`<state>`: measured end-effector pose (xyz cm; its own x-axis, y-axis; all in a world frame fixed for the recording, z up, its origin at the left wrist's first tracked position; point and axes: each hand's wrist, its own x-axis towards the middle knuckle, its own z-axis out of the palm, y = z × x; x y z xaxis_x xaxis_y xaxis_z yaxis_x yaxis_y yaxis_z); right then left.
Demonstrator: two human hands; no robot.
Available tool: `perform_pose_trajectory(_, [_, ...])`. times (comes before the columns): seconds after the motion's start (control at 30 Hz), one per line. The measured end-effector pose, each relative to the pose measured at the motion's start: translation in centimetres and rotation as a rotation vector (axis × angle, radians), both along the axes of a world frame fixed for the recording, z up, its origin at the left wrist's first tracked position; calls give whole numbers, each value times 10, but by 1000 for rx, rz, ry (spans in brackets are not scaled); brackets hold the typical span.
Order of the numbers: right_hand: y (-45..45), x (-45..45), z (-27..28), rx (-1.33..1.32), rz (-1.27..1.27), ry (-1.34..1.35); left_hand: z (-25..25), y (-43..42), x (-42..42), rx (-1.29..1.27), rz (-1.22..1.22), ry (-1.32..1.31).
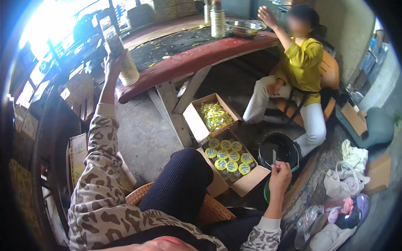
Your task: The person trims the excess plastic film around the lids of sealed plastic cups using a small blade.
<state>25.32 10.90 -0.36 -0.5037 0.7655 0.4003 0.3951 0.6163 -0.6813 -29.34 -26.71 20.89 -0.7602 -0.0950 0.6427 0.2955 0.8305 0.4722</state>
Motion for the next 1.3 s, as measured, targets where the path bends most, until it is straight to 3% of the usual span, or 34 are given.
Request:
perform_pose_trajectory(0.1, [3,4,0,18,-22,21,0,-5,-8,-5,27,-18])
perform_pose_trajectory(0.2, [7,6,2,25,-14,59,7,-8,5,168,27,257])
perform_pose_trajectory(0.3, [8,8,6,87,-10,43,5,3,18,113,95,616])
perform_pose_trajectory(0.33, [7,8,7,70,-10,32,8,15,40,55,-70,848])
perform_pose_trajectory(0.43, [3,7,8,-2,19,-26,5,74,118,-71,-279,861])
perform_pose_trajectory(0.5, [4,7,-3,-12,76,-86,-20,125,148,83,-582,657])
perform_pose_trajectory(0.53, [3,8,-6,-33,86,-129,-30,146,167,-120,-555,685])
perform_pose_trajectory(0.63, [1,7,-13,-89,75,-203,-77,217,227,-247,-1046,343])
perform_pose_trajectory(0.7, [-4,6,-4,-116,48,-271,-136,262,233,-518,-1403,-37])
perform_pose_trajectory(0.73, [-3,6,-1,-152,43,-289,-176,277,249,-532,-1433,-316])
perform_pose_trajectory(0.77, [-3,8,-3,-159,33,-293,-231,306,236,-825,-1596,-426])
perform_pose_trajectory(0.87, [5,13,-6,-163,21,-275,-328,340,268,-1119,-1464,-646])
perform_pose_trajectory(0.93, [8,15,-8,-141,16,-287,-373,345,280,-1057,-1409,-688])
perform_pose_trajectory(0.97, [10,15,-11,-129,16,-306,-426,352,270,-1046,-1416,-742])
perform_pose_trajectory(1.0, [12,15,-16,-129,25,-296,-511,355,257,-946,-1400,-682])
perform_pose_trajectory(1.07, [11,12,-18,-143,27,-304,-610,341,243,-1109,-1274,-674])
perform_pose_trajectory(1.17, [9,8,-20,-158,42,-299,-526,306,304,-1222,-1311,-822])
perform_pose_trajectory(1.23, [9,6,-29,-142,31,-290,-527,297,322,-1214,-1136,-970])
perform_pose_trajectory(1.3, [8,5,-26,-139,28,-308,-564,287,326,-1253,-1154,-857])
